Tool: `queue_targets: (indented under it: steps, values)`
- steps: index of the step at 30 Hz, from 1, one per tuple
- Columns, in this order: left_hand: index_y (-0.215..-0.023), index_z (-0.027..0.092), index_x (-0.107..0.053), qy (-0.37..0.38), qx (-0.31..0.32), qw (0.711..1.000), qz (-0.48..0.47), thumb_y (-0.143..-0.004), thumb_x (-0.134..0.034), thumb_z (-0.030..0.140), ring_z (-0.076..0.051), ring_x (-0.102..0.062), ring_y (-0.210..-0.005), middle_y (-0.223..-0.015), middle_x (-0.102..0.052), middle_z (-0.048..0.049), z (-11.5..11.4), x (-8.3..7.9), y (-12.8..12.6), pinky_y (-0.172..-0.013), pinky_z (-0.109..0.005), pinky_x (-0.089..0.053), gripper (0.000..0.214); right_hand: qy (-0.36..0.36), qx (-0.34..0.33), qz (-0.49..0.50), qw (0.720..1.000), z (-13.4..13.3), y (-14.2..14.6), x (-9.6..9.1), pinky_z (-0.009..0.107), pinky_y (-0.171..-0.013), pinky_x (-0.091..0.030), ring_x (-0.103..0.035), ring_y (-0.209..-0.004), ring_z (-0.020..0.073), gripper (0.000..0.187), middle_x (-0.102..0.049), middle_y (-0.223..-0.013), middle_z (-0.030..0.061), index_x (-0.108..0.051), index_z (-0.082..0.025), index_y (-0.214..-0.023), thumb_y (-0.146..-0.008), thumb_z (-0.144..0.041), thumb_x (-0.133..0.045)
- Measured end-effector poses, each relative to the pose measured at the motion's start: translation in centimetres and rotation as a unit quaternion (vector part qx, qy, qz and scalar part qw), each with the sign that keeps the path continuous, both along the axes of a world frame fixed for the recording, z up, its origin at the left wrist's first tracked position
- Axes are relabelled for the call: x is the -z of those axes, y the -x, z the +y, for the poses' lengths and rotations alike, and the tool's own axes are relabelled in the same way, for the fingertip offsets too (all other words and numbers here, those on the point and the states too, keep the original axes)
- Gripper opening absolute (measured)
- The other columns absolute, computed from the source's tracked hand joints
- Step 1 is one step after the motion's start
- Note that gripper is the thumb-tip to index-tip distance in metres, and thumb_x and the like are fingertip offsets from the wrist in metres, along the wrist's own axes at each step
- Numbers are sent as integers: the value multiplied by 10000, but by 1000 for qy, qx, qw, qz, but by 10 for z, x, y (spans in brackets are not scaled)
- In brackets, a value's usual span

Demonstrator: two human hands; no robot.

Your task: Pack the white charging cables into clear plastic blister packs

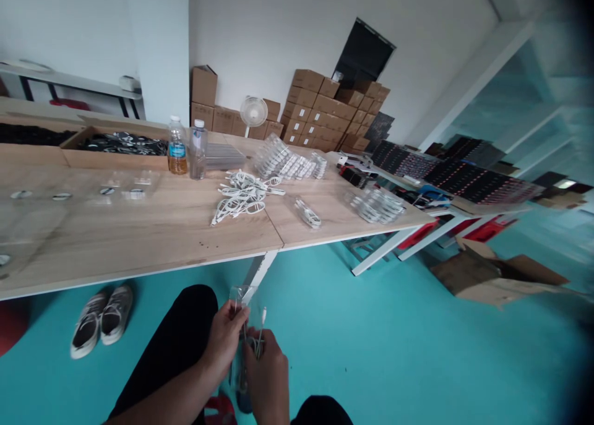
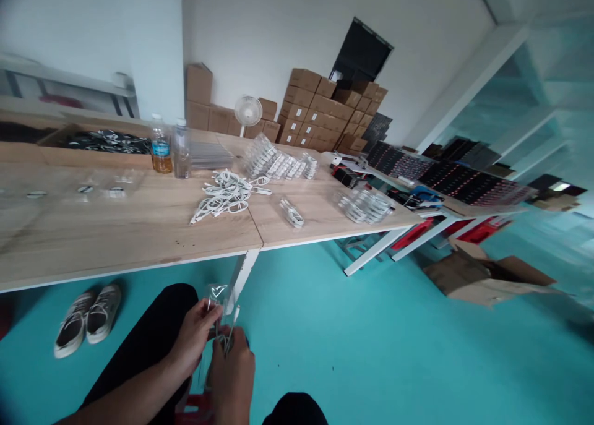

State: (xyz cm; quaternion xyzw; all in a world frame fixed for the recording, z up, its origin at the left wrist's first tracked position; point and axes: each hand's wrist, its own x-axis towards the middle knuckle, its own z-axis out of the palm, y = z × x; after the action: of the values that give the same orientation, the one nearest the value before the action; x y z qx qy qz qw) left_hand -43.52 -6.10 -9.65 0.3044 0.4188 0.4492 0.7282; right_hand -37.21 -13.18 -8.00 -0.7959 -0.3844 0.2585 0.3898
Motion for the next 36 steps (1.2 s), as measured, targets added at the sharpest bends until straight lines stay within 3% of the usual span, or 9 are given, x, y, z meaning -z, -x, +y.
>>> queue_targets:
  steps: [2,5,11,15,17,23,26,32,36]
  values:
    - [-639,190,-506,41,10,999,-19,-573,-806,470,-104,-486,-555,-610,-495,54,2,-2,-1,-556,-242,-445,416,-1,-10,-82,997,0,0,1,255,-558,-381,-684,-682,209,90,-731,-760,48,-595,-227,-826,-852,-252,-512]
    - [-653,189,-524,67,44,996,-49,-580,-805,447,-104,-499,-550,-601,-502,55,4,-8,0,-564,-246,-445,389,1,-11,-117,993,2,-4,3,246,-527,-364,-691,-642,202,89,-734,-732,33,-583,-241,-819,-865,-254,-508]
    - [-757,180,-627,-14,93,994,-52,-611,-782,328,-135,-552,-708,-735,-570,14,8,-21,5,-714,-280,-497,259,-3,-7,-144,990,-4,-11,1,253,-480,-362,-646,-525,192,260,-704,-640,10,-614,-246,-919,-929,-432,-432]
    - [-761,189,-625,-18,84,996,-36,-623,-761,298,-138,-532,-701,-732,-542,17,8,-24,5,-721,-303,-511,222,-50,8,-251,967,-12,-15,-6,292,-659,-444,-674,-763,226,366,-718,-859,77,-699,-240,-880,-931,-452,-404]
    - [-747,188,-625,-19,80,996,-32,-623,-760,290,-135,-524,-690,-725,-535,15,8,-26,5,-710,-301,-509,209,-70,19,-240,968,-12,-18,-8,314,-731,-460,-660,-809,234,353,-706,-868,90,-720,-223,-872,-905,-448,-451]
    - [-764,177,-636,-19,96,994,-49,-636,-747,276,-117,-521,-659,-714,-562,12,6,-37,8,-626,-235,-449,197,-55,109,-13,992,-7,-27,-13,271,-616,-486,-654,-642,202,293,-720,-707,52,-711,-177,-833,-757,-445,-623]
    - [-769,178,-643,2,106,993,-48,-610,-758,280,-112,-529,-631,-701,-580,20,4,-44,10,-579,-222,-418,221,-65,103,36,992,-8,-30,-16,268,-609,-481,-651,-639,203,327,-724,-697,54,-706,-163,-788,-737,-477,-629]
    - [-866,194,-691,29,125,989,-70,-600,-783,318,-198,-655,-837,-892,-705,-50,1,-48,12,-708,-275,-481,308,-69,78,33,994,-11,-32,-14,274,-601,-475,-644,-651,206,361,-722,-718,56,-704,-161,-840,-822,-485,-545]
    - [-900,181,-703,37,123,987,-91,-598,-799,304,-219,-674,-830,-875,-723,-77,0,-45,9,-756,-307,-497,340,-99,64,-97,988,-10,-27,-12,288,-659,-459,-632,-715,207,356,-702,-787,72,-678,-189,-832,-908,-445,-443]
